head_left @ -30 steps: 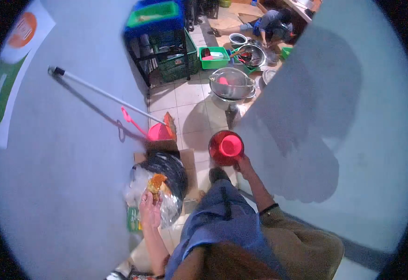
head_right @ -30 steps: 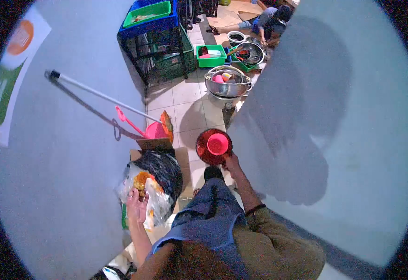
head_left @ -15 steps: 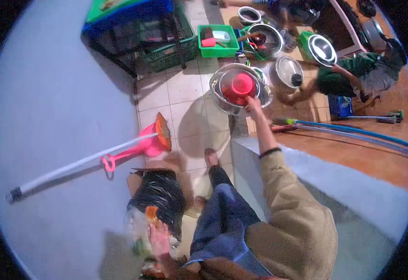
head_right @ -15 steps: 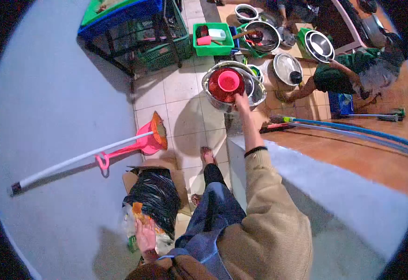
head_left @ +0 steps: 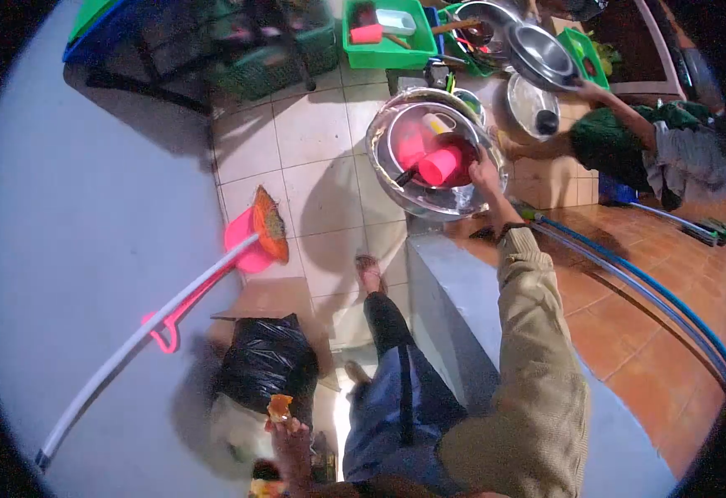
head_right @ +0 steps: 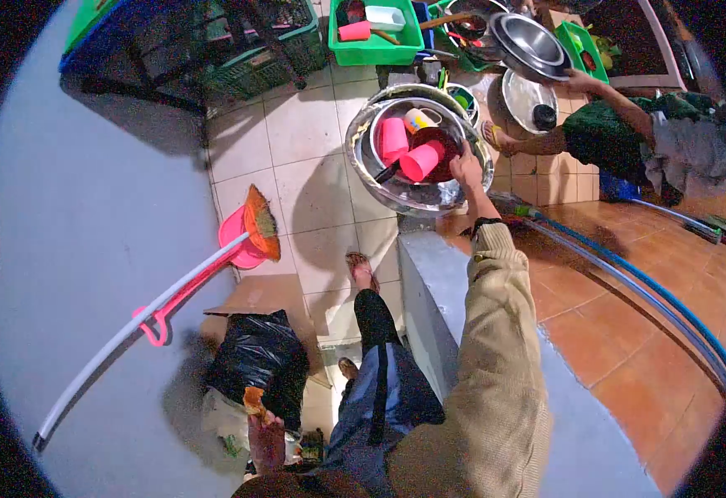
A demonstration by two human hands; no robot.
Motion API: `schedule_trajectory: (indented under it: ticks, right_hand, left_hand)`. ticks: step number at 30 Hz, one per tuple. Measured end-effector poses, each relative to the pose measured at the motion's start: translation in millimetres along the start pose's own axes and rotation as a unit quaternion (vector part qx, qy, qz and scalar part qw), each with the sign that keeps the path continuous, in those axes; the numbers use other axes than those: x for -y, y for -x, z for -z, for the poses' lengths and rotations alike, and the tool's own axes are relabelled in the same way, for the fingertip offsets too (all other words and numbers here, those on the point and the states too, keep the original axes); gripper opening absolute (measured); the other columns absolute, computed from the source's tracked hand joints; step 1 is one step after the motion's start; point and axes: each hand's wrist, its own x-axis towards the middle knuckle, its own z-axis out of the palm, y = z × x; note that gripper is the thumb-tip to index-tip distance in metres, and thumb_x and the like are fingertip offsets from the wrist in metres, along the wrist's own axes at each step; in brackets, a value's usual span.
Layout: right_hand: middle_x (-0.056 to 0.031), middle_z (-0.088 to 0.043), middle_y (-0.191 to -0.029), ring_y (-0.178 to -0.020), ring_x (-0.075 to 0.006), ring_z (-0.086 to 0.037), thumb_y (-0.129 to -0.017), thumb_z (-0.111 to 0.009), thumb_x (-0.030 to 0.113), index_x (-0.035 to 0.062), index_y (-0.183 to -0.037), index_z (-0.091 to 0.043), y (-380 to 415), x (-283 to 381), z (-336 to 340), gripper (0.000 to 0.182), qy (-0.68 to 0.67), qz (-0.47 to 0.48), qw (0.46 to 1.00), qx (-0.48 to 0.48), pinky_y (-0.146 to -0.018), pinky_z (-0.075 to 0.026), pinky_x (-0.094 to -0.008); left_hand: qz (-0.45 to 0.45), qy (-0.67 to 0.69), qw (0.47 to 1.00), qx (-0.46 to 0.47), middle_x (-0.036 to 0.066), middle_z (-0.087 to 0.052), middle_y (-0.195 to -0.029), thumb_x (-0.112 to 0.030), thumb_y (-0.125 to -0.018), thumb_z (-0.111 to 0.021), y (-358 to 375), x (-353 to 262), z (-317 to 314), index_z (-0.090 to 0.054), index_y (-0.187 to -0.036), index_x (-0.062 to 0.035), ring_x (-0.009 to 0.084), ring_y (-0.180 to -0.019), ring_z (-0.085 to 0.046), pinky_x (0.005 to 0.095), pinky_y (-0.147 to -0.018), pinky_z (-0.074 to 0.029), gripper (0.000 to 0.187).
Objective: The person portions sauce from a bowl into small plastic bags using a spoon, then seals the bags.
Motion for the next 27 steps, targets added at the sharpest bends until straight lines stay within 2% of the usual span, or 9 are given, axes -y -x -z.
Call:
schedule_trajectory:
  ticks: [2, 6, 8, 12, 14, 19, 22, 26, 27]
  right_hand:
    - [-0.0293, -0.06, -0.087, -0.081, -0.0427, -0.059, -0.08, -0.051, 0.023, 0.0147, -0.137, -0.032, -10, -6, -8, 0.061, 0.056, 0.029, 0.998, 0.003, -0.074, -0.047, -0.0506]
    - [-0.0279, -0.061, -0.086, -0.076, -0.0421, -0.06, -0.082, -0.05, 0.023, 0.021, -0.138, -0.03, -20, -7, -8, 0.06, 0.145, 0.01, 0.989, 0.035, -0.072, -0.048, -0.0511]
    - [-0.0282, -0.061, -0.088, -0.076, -0.0419, -0.061, -0.083, -0.05, 0.024, 0.0201, -0.137, -0.031, -20, 7, 1, 0.058, 0.155, -0.014, 0.986, 0.065, -0.071, -0.048, -0.0507]
    - [-0.0269, -0.061, -0.087, -0.081, -0.0432, -0.06, -0.088, -0.046, 0.03, 0.0184, -0.136, -0.032, -32, -40, -26, 0.052, 0.131, 0.125, 0.983, -0.033, -0.071, -0.047, -0.0533]
    - [-0.0264, -0.062, -0.093, -0.083, -0.044, -0.06, -0.09, -0.042, 0.039, 0.018, -0.138, -0.03, -27, -39, -23, 0.054, 0.211, 0.051, 0.976, 0.011, -0.072, -0.047, -0.0533]
    - [-0.0258, -0.06, -0.105, -0.09, -0.044, -0.059, -0.089, -0.042, 0.05, 0.0184, -0.141, -0.024, -14, 5, 15, 0.063, 0.215, -0.049, 0.969, 0.11, -0.077, -0.046, -0.0513]
    - [-0.0263, -0.056, -0.113, -0.099, -0.0438, -0.056, -0.089, -0.046, 0.048, 0.0149, -0.139, -0.026, -15, -42, -1, 0.064, 0.138, 0.198, 0.966, -0.095, -0.082, -0.045, -0.05]
    - [-0.0258, -0.052, -0.12, -0.105, -0.043, -0.053, -0.087, -0.054, 0.039, 0.0091, -0.131, -0.036, 14, 34, 51, 0.056, 0.06, -0.001, 0.998, 0.023, -0.087, -0.043, -0.0469]
    - [-0.0251, -0.052, -0.119, -0.104, -0.043, -0.053, -0.087, -0.055, 0.036, 0.0079, -0.128, -0.039, 21, 47, 60, 0.053, 0.054, 0.006, 0.998, 0.021, -0.087, -0.043, -0.0464]
  left_hand:
    - [0.096, 0.28, 0.955, -0.028, 0.01, -0.052, -0.107, -0.016, -0.089, -0.055, 8, -17, -23, -0.043, -0.116, -0.0048, 0.0203, -0.093, -0.052, 0.0323, -0.079, -0.046, 0.031]
    - [0.041, 0.09, 0.995, 0.021, 0.009, -0.055, -0.101, -0.019, -0.091, -0.053, 0, -3, -14, -0.044, -0.118, -0.0048, 0.0188, -0.088, -0.054, 0.0311, -0.077, -0.047, 0.032]
    - [0.065, 0.192, 0.979, -0.012, 0.005, -0.062, -0.092, -0.027, -0.092, -0.054, -1, -5, -24, -0.051, -0.116, -0.009, 0.0165, -0.086, -0.059, 0.034, -0.079, -0.051, 0.03]
    - [0.083, 0.149, 0.984, -0.046, 0.006, -0.059, -0.093, -0.024, -0.092, -0.054, -1, -3, -21, -0.049, -0.118, -0.0074, 0.0172, -0.085, -0.057, 0.0341, -0.079, -0.05, 0.031]
    - [0.107, 0.211, 0.97, -0.063, 0.009, -0.051, -0.106, -0.019, -0.09, -0.055, 3, -6, -24, -0.043, -0.124, -0.0048, 0.0183, -0.091, -0.051, 0.0325, -0.08, -0.048, 0.039]
    - [0.071, 0.264, 0.961, -0.036, 0.007, -0.052, -0.103, -0.027, -0.09, -0.056, 6, 5, -12, -0.044, -0.122, -0.0082, 0.0172, -0.091, -0.053, 0.035, -0.081, -0.047, 0.038]
    - [0.064, 0.315, 0.947, 0.022, 0.005, -0.058, -0.096, -0.026, -0.092, -0.054, 12, 2, -9, -0.049, -0.116, -0.0104, 0.0172, -0.093, -0.056, 0.0347, -0.083, -0.048, 0.029]
    - [0.029, 0.371, 0.927, 0.044, 0.005, -0.057, -0.094, -0.025, -0.093, -0.052, 19, 21, 12, -0.051, -0.114, -0.0111, 0.0178, -0.097, -0.056, 0.0356, -0.085, -0.048, 0.026]
    - [-0.054, 0.163, 0.985, 0.009, 0.006, -0.057, -0.094, -0.025, -0.093, -0.052, 19, 36, 23, -0.051, -0.114, -0.0108, 0.0183, -0.097, -0.056, 0.0361, -0.086, -0.048, 0.025]
